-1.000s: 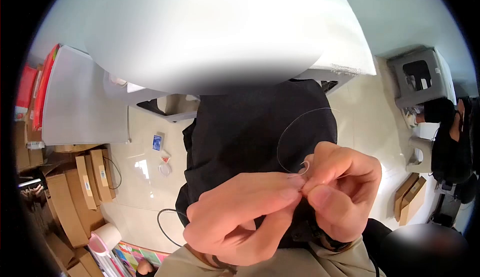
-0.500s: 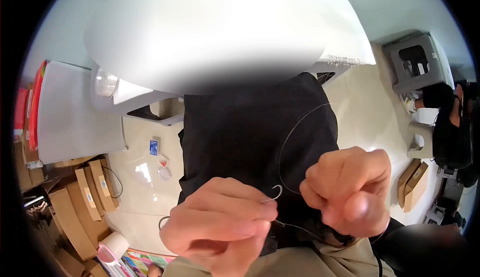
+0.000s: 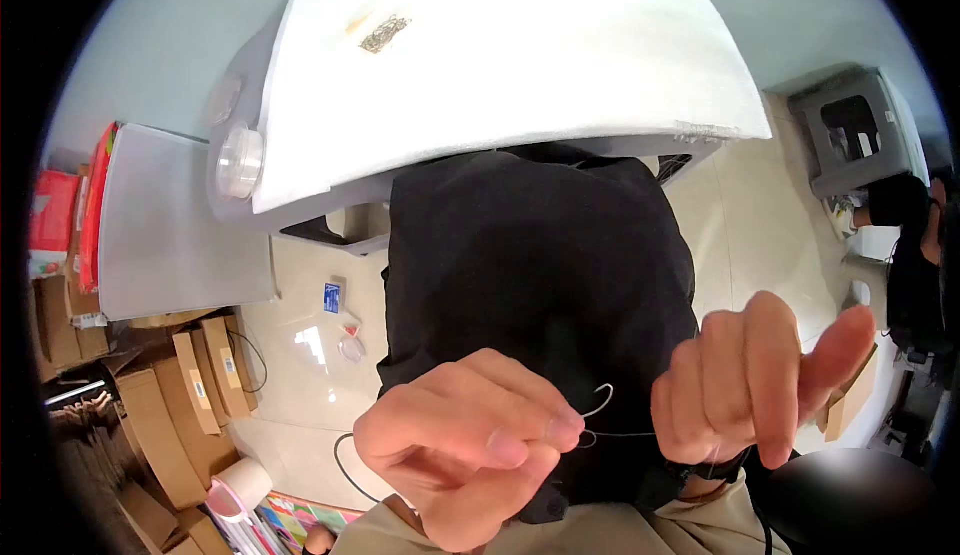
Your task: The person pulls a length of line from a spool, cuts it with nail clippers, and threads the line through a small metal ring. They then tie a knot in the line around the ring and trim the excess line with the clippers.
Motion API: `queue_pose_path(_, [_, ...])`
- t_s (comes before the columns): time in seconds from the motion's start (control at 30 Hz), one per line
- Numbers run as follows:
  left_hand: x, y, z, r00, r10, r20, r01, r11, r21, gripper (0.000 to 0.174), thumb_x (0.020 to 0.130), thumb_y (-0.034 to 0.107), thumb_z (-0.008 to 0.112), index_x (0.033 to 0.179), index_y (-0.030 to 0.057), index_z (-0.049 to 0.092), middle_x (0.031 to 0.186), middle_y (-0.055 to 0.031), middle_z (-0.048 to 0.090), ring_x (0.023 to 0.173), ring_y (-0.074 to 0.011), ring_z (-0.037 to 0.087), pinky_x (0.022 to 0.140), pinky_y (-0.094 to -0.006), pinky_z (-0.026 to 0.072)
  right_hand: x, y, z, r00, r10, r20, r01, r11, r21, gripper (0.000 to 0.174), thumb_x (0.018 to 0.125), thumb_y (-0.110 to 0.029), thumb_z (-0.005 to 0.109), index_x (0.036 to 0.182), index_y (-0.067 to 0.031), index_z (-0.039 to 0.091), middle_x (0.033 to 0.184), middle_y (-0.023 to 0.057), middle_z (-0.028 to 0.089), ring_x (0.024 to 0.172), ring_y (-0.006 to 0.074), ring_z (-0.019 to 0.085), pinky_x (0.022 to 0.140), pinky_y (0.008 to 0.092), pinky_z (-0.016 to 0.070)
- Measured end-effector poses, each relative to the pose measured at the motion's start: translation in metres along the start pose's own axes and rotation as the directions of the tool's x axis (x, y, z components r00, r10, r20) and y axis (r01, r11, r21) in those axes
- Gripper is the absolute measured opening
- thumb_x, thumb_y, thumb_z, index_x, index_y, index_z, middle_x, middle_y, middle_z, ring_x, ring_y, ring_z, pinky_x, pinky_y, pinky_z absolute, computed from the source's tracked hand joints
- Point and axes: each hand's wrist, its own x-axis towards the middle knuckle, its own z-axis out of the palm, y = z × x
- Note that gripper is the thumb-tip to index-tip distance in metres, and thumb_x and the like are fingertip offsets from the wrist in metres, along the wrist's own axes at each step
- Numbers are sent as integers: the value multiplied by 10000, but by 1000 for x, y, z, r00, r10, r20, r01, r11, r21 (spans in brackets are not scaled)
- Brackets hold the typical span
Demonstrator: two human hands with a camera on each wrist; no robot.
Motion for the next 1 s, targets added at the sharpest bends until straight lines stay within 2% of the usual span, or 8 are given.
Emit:
queue_pose_path(0.1, [0, 0, 1, 1000, -8, 4, 8, 999, -32, 210, 718, -33, 595, 833, 69, 452, 694, -131, 537, 606, -245, 493, 532, -312, 401, -10, 7, -6, 982, -189, -20, 190, 981, 28, 696, 882, -581, 356, 427, -55, 386, 379, 9, 301, 305, 120, 208, 315, 262, 125])
queue_pose_path(0.23, [2, 0, -4, 1000, -9, -6, 9, 999, -49, 208, 728, -15, 603, 830, 82, 450, 695, -114, 522, 613, -230, 474, 546, -303, 379, -5, -4, -5, 978, -179, -108, 130, 927, -352, 530, 822, -264, 661, 428, -79, 358, 397, 47, 366, 320, 139, 252, 337, 278, 119])
queue_pose_path(0.4, [2, 4, 0, 998, 13, -58, -19, 995, -94, 214, 747, 30, 636, 828, 92, 448, 710, -94, 507, 627, -221, 457, 554, -297, 365, -1, -3, 14, 940, -332, -85, 22, 305, -952, 409, 536, 13, 828, 504, -68, 428, 404, 16, 378, 336, 85, 300, 358, 251, 143])
queue_pose_path(0.5, [-1, 9, -2, 999, 12, -30, -14, 997, -82, 217, 752, 44, 644, 824, 93, 446, 717, -90, 505, 636, -220, 457, 557, -294, 371, 1, 8, 28, 893, -390, -225, -189, 128, -974, 375, 545, -31, 840, 590, -67, 469, 461, 27, 435, 353, 78, 307, 364, 223, 175])
queue_pose_path(0.63, [-3, 10, 0, 995, 98, 18, -92, 972, -218, 181, 701, -82, 591, 826, 18, 505, 742, -158, 557, 650, -260, 543, 574, -317, 462, 9, 4, 47, 922, -84, -377, -382, -59, -922, 300, 619, -141, 807, 776, -58, 565, 594, 43, 524, 432, 141, 460, 407, 261, 352])
queue_pose_path(0.73, [-10, 16, 4, 997, 70, 30, -66, 990, -123, 182, 722, -42, 588, 820, 61, 475, 714, -123, 532, 626, -233, 500, 551, -304, 429, -1, -2, 27, 943, 301, 144, 21, 377, -926, 125, 724, -116, 715, 717, -25, 629, 620, 65, 582, 494, 221, 550, 426, 309, 391])
queue_pose_path(0.83, [-10, 14, 4, 997, 56, 48, -52, 996, -76, 191, 738, 5, 593, 808, 104, 446, 680, -82, 503, 599, -208, 453, 527, -290, 384, -5, 11, 21, 931, 72, 359, 178, 768, -615, 164, 737, -88, 718, 676, 40, 636, 532, 85, 541, 406, 166, 493, 358, 285, 305])
queue_pose_path(1.0, [-10, 14, 3, 995, 68, 78, -59, 991, -118, 198, 732, 3, 605, 806, 101, 450, 702, -83, 507, 614, -205, 454, 527, -285, 380, -12, 20, 33, 944, -325, 54, 220, 499, -838, 221, 669, -113, 761, 766, 56, 659, 514, 98, 556, 370, 156, 485, 348, 276, 317])
